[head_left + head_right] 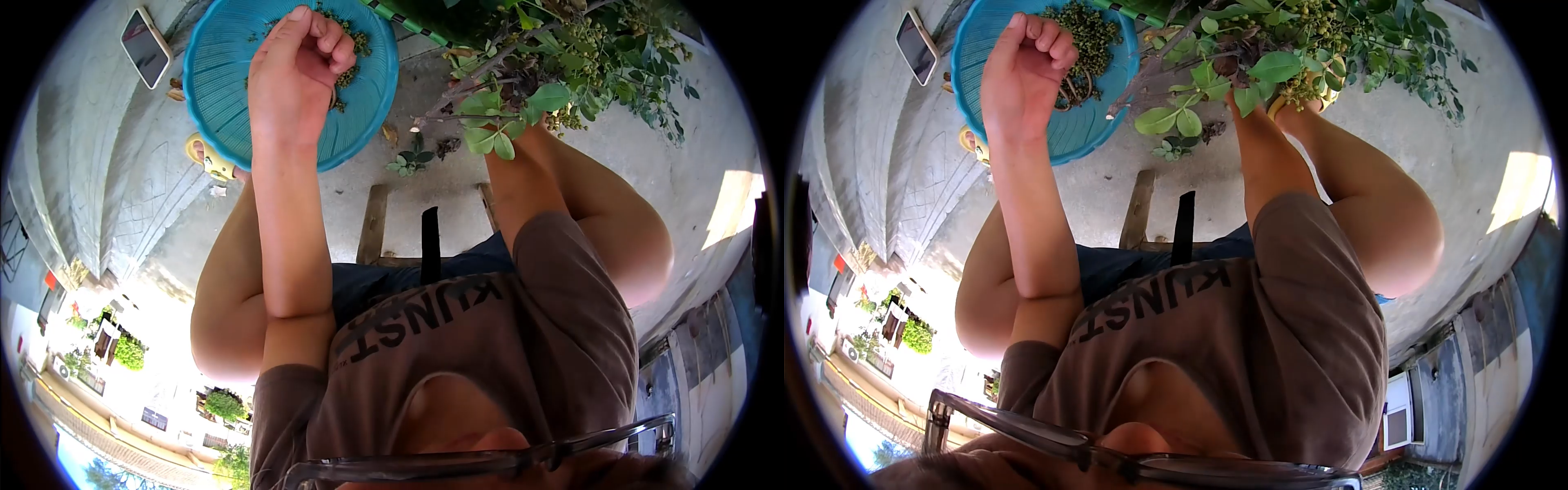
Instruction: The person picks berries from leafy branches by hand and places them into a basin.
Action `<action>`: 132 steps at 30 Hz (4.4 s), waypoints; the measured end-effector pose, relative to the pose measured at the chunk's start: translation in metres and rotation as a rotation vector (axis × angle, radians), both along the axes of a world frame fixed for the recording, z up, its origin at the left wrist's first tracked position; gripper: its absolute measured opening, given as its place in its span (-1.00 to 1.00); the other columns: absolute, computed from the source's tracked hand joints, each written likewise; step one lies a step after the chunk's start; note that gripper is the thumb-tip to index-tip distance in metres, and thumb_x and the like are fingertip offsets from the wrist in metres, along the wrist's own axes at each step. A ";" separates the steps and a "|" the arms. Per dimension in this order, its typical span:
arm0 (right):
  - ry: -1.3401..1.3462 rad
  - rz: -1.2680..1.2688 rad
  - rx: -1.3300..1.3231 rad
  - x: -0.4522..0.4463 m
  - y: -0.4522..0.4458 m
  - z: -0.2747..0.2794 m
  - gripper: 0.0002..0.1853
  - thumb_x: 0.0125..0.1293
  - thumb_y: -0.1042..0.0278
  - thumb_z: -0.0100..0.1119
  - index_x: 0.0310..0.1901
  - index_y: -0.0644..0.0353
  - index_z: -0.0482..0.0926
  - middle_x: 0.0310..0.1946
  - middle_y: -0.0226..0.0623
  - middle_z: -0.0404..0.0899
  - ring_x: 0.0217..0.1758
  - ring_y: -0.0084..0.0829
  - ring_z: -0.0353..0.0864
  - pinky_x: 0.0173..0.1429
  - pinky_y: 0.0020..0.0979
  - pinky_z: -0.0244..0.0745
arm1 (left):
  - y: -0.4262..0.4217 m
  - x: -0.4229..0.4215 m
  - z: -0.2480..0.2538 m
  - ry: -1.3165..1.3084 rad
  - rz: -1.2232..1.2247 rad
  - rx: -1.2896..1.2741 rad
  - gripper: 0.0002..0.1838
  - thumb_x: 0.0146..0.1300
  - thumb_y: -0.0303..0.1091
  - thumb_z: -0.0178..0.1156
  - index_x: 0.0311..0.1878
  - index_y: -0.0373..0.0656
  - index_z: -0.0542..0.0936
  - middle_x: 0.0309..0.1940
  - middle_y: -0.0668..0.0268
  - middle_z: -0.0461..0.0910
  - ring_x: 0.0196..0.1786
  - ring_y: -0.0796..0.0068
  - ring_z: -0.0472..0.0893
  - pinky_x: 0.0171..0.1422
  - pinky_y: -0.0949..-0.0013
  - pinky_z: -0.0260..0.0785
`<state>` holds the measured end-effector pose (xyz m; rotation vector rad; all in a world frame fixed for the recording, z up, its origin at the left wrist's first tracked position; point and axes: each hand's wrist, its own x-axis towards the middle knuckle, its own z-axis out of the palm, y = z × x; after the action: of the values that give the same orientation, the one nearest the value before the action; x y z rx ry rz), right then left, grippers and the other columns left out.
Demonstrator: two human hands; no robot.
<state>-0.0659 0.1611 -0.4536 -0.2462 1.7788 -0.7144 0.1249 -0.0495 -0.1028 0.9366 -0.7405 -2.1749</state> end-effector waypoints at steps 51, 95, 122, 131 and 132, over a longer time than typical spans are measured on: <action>0.493 1.133 -0.511 -0.047 -0.046 0.475 -0.86 0.21 0.36 0.14 -0.29 0.22 0.61 -0.51 -0.32 0.63 -0.51 -0.47 0.62 -0.33 -0.41 0.51 | 0.121 -0.012 0.126 -0.026 0.229 -0.346 -0.72 0.39 -0.23 0.05 -0.43 -0.16 0.44 -0.52 0.40 0.43 -0.45 0.60 0.39 -0.35 0.51 0.22; 1.004 0.504 -0.849 -0.136 -0.084 0.466 -0.81 0.20 0.27 0.27 -0.18 0.10 0.64 -0.26 -0.33 0.52 -0.29 -0.36 0.57 -0.16 -0.32 0.47 | -0.004 -0.148 0.096 -1.160 -0.467 -1.275 -0.77 0.13 -0.07 0.29 -0.22 0.07 0.72 -0.20 0.32 0.59 -0.08 0.25 0.59 -0.01 0.18 0.45; 1.488 1.536 -0.907 -0.134 -0.168 0.494 -0.94 -0.01 0.30 0.32 -0.46 -0.04 0.63 -0.37 -0.52 0.40 -0.11 -0.46 0.45 -0.06 -0.32 0.34 | 0.009 -0.142 0.093 -0.899 -0.502 -1.031 -0.75 0.03 -0.15 0.35 -0.27 -0.06 0.72 -0.26 0.27 0.67 -0.18 0.28 0.65 -0.06 0.25 0.47; 1.579 1.681 -0.744 -0.131 -0.167 0.502 -0.93 -0.04 0.31 0.23 -0.59 0.01 0.57 -0.42 -0.52 0.45 -0.13 -0.46 0.48 -0.13 -0.34 0.37 | 0.006 -0.147 0.090 -0.905 -0.483 -1.056 -0.80 0.02 -0.18 0.33 -0.30 -0.03 0.73 -0.27 0.28 0.67 -0.18 0.28 0.65 -0.06 0.25 0.47; 1.592 1.692 -0.745 -0.130 -0.166 0.501 -0.93 -0.04 0.30 0.23 -0.59 0.00 0.58 -0.43 -0.52 0.46 -0.14 -0.45 0.48 -0.13 -0.34 0.38 | 0.006 -0.147 0.089 -0.904 -0.483 -1.055 -0.80 0.02 -0.18 0.33 -0.31 -0.02 0.73 -0.26 0.29 0.67 -0.18 0.28 0.65 -0.06 0.25 0.47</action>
<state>-0.1956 -0.0050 0.0478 -2.9519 1.5226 0.3783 -0.0221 -0.0434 -0.0137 1.1402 -2.4072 -1.1828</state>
